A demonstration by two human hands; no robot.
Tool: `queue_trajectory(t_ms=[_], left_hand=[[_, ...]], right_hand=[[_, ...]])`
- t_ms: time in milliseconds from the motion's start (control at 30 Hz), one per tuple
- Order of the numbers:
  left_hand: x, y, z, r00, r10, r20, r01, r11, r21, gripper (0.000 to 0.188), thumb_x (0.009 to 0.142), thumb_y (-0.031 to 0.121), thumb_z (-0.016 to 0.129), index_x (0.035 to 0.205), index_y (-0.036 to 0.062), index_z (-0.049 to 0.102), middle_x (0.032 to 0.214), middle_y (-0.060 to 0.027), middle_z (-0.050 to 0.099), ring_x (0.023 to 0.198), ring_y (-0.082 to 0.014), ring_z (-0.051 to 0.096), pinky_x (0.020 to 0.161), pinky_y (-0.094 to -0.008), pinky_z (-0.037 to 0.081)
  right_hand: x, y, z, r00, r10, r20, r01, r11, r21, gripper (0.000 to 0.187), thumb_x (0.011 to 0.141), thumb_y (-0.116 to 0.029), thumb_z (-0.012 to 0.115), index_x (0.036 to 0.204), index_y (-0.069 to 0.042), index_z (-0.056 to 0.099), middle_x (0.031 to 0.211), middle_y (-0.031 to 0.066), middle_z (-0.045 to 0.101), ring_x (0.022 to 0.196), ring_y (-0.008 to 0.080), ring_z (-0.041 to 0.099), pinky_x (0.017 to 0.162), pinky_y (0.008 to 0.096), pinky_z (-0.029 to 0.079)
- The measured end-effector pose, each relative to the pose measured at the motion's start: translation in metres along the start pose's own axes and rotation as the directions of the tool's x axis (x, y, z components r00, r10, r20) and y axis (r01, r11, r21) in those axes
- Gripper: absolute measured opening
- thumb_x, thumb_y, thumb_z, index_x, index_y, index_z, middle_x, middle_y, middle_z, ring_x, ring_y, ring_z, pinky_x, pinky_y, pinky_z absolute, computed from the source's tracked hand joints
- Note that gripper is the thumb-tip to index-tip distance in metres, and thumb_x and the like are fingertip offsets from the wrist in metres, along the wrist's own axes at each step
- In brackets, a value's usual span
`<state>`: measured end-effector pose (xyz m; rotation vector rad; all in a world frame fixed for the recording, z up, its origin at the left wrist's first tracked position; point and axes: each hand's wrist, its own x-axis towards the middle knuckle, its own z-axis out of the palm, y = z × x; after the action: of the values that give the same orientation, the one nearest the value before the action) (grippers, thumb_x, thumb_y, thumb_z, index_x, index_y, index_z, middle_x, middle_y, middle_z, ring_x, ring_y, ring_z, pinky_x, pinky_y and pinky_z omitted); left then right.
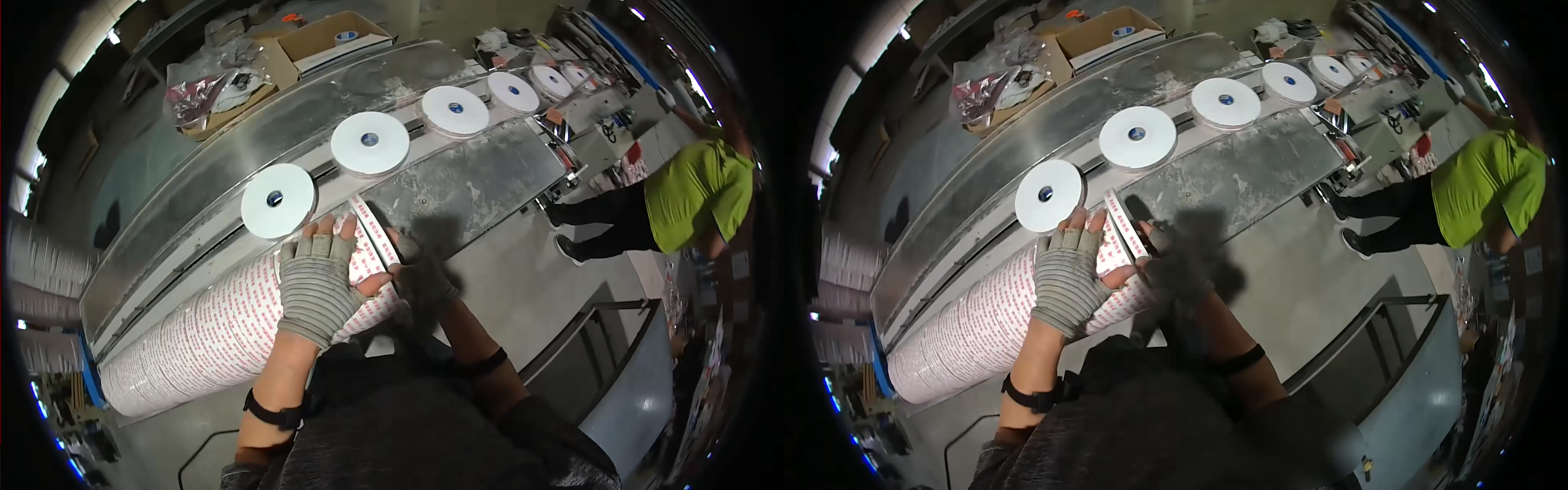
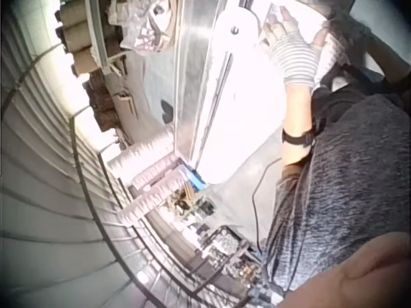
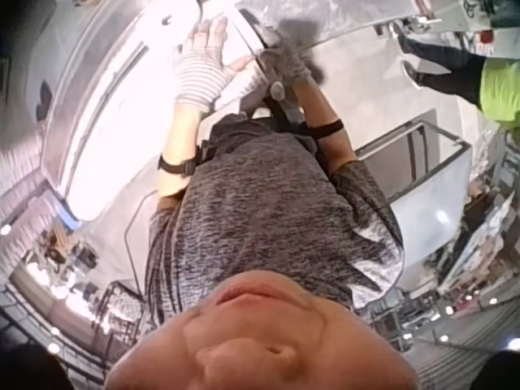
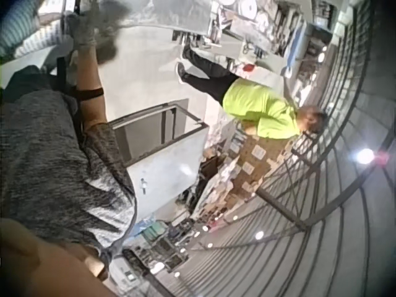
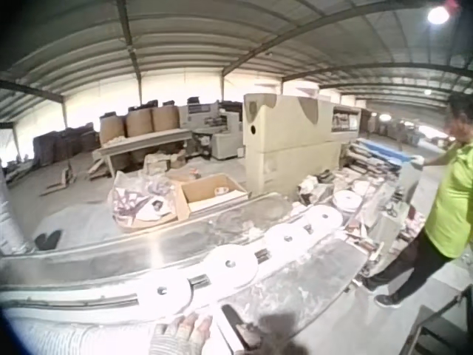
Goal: Manually sorting and stacking adhesive tape rolls from a conveyor belt onto a staging table in a manufacturing facility.
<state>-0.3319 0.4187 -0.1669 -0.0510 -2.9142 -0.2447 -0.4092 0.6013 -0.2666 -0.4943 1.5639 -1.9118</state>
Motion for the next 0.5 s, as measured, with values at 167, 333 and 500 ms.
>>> queue_trajectory(t_ms=[167, 333, 500], left_hand=[[0.016, -0.004, 0.003, 0.994, -0.009, 0.107, 0.011, 1.0, -0.019, 0.091, 0.077, 0.069, 0.059, 0.139, 0.0036, 0.046, 0.139, -0.023, 0.049, 0.125, -0.0375, 0.048, 0.102, -0.0481, 0.035], [0.022, -0.013, 0.001, 0.994, -0.012, 0.11, 0.019, 0.998, -0.057, 0.094, 0.078, 0.071, 0.057, 0.14, 0.0009, 0.046, 0.135, -0.0251, 0.052, 0.123, -0.0376, 0.05, 0.1, -0.0464, 0.036], [0.013, -0.015, 0.007, 0.986, -0.016, 0.164, 0.021, 0.999, -0.027, 0.1, 0.079, 0.075, 0.051, 0.142, -0.0015, 0.042, 0.138, -0.0267, 0.049, 0.126, -0.04, 0.048, 0.103, -0.052, 0.032]], right_hand=[[-0.014, -0.013, -0.048, 0.96, 0.279, -0.034, -0.194, 0.746, 0.637, 0.075, 0.081, -0.038, 0.072, 0.138, 0.002, 0.045, 0.131, 0.0159, 0.056, 0.12, 0.03, 0.056, 0.099, 0.0388, 0.045], [-0.014, 0.008, -0.009, 0.935, -0.338, 0.11, 0.347, 0.8, -0.489, 0.101, 0.068, -0.038, 0.084, 0.146, 0.003, 0.034, 0.139, 0.021, 0.047, 0.122, 0.032, 0.053, 0.104, 0.0398, 0.042], [-0.012, -0.019, 0.017, 0.998, -0.069, -0.007, 0.065, 0.962, -0.267, 0.106, 0.069, -0.038, 0.085, 0.148, 0.003, 0.029, 0.139, 0.0201, 0.045, 0.126, 0.0296, 0.047, 0.108, 0.0401, 0.037]])
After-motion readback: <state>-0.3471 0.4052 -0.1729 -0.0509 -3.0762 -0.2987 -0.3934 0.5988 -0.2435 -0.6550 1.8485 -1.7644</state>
